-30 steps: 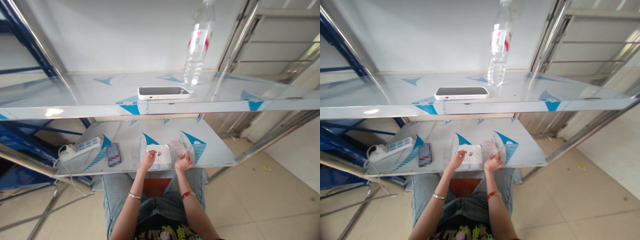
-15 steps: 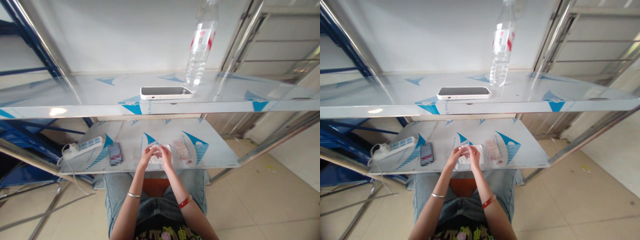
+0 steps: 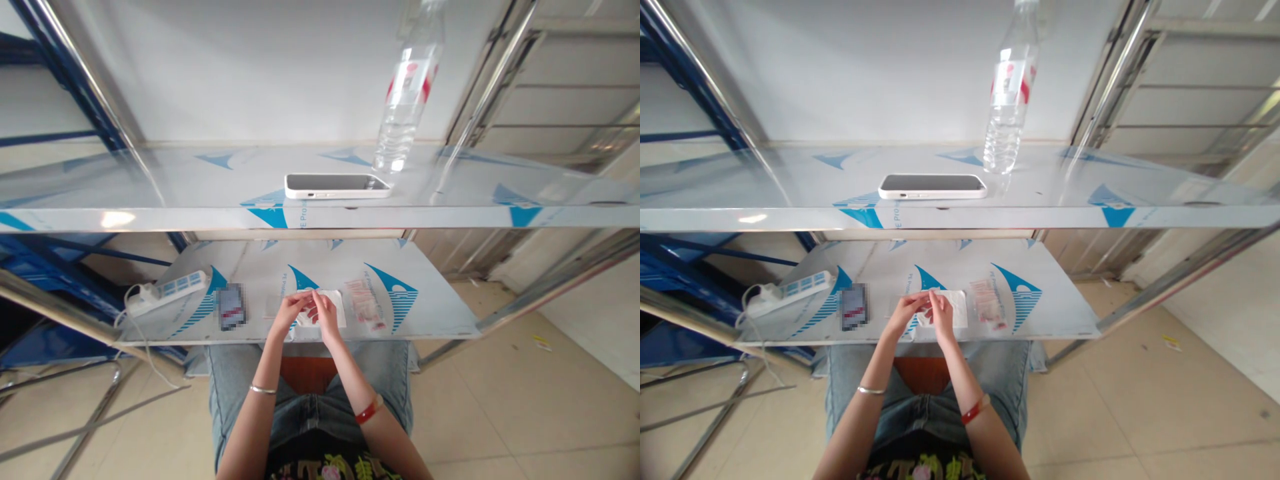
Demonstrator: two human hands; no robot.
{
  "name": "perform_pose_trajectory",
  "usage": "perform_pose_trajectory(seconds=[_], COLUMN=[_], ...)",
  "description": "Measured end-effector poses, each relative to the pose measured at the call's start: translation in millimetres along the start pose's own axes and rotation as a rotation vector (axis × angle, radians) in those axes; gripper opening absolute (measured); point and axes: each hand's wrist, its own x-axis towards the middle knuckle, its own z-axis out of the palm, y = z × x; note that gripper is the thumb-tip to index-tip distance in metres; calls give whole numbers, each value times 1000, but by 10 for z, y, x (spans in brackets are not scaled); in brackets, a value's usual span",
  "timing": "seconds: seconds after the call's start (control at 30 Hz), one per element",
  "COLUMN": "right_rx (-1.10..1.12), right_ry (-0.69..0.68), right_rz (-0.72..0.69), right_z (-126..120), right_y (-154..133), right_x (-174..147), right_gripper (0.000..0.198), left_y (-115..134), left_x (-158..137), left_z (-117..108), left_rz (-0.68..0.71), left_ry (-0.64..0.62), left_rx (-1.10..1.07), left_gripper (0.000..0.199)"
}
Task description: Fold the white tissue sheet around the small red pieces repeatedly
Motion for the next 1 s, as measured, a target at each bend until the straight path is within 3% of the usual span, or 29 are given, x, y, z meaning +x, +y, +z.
perform_pose_trajectory(seconds=[0.13, 0.5, 0.8, 1.0], right_rx=[51, 108, 65, 9], right_ry=[-20, -48, -31, -35], right_rz=[37, 37, 23, 6], right_z=[19, -14, -35, -33], right_y=[19, 10, 57, 101], right_x=[-1, 25, 31, 46], right_gripper=[45, 30, 29, 35], left_y=[25, 90, 62, 92], left_x=[-18, -46, -33, -28], left_z=[8, -26, -45, -5], left_rz=[65, 17, 125, 190], left_ry=[-88, -45, -137, -64], left_rx=[39, -30, 104, 233], left_gripper=[41, 40, 39, 29])
